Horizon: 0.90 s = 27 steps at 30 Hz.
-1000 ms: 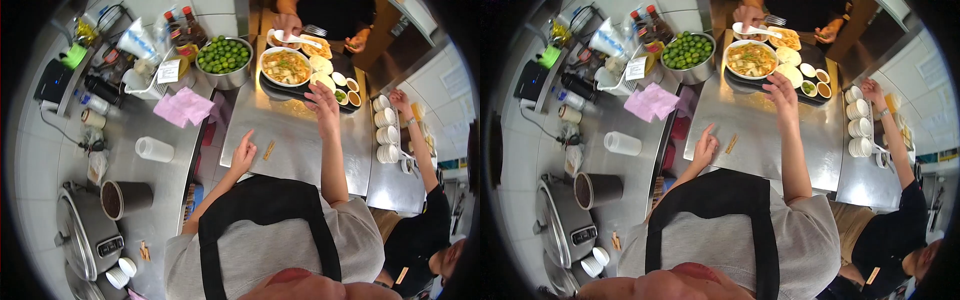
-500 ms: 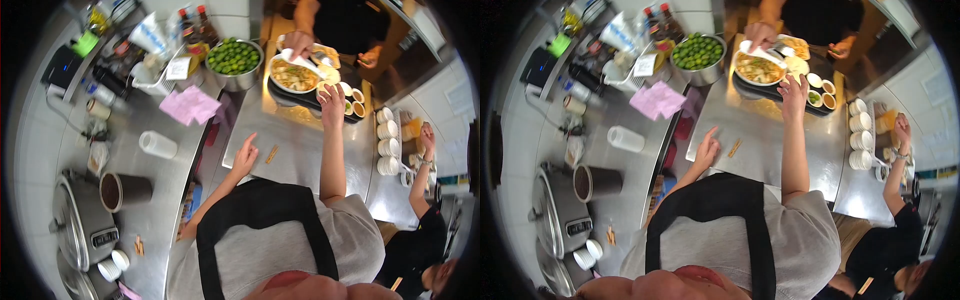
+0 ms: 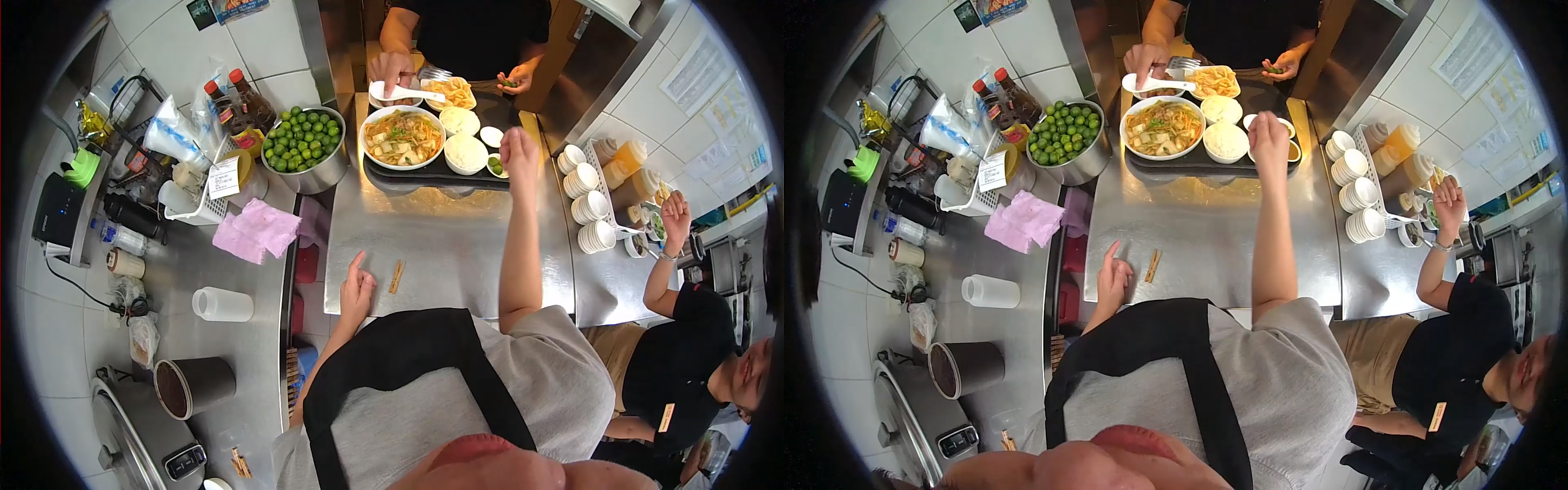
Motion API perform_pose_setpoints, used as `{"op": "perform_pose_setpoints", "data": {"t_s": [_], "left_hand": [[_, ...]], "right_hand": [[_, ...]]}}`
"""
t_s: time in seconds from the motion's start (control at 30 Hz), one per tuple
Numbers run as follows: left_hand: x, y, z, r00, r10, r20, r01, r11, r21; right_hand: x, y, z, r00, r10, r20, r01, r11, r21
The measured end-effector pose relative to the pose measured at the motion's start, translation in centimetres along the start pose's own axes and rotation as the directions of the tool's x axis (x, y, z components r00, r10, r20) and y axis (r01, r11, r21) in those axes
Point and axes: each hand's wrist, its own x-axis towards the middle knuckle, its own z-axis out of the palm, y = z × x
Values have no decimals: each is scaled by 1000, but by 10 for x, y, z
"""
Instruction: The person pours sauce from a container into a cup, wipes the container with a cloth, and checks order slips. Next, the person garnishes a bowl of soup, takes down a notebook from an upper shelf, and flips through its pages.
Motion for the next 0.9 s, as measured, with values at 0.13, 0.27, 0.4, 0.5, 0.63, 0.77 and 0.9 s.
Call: {"op": "perform_pose_setpoints", "data": {"t_s": [0.13,0.27,0.4,0.5,0.63,0.77,0.9], "left_hand": [[0,-3,0,1000,-15,4,15,1000,-14],[0,7,-1,996,-89,-2,89,996,-7],[1,3,-3,998,-58,2,58,998,-26],[-2,9,-6,1000,-17,-17,17,1000,18],[-19,19,-21,985,-44,-166,41,999,-23],[-39,30,-79,628,281,-725,121,886,448],[-63,15,-153,191,263,-946,411,854,321]], "right_hand": [[-20,12,4,927,36,372,55,971,-232],[-6,18,3,942,245,230,-268,961,72],[-8,16,-3,762,233,604,-419,889,186],[-9,20,1,789,154,595,-456,795,399],[0,48,20,862,205,464,-408,825,392],[2,52,36,837,148,527,-393,832,392],[-11,29,77,853,179,491,-345,898,274]]}}
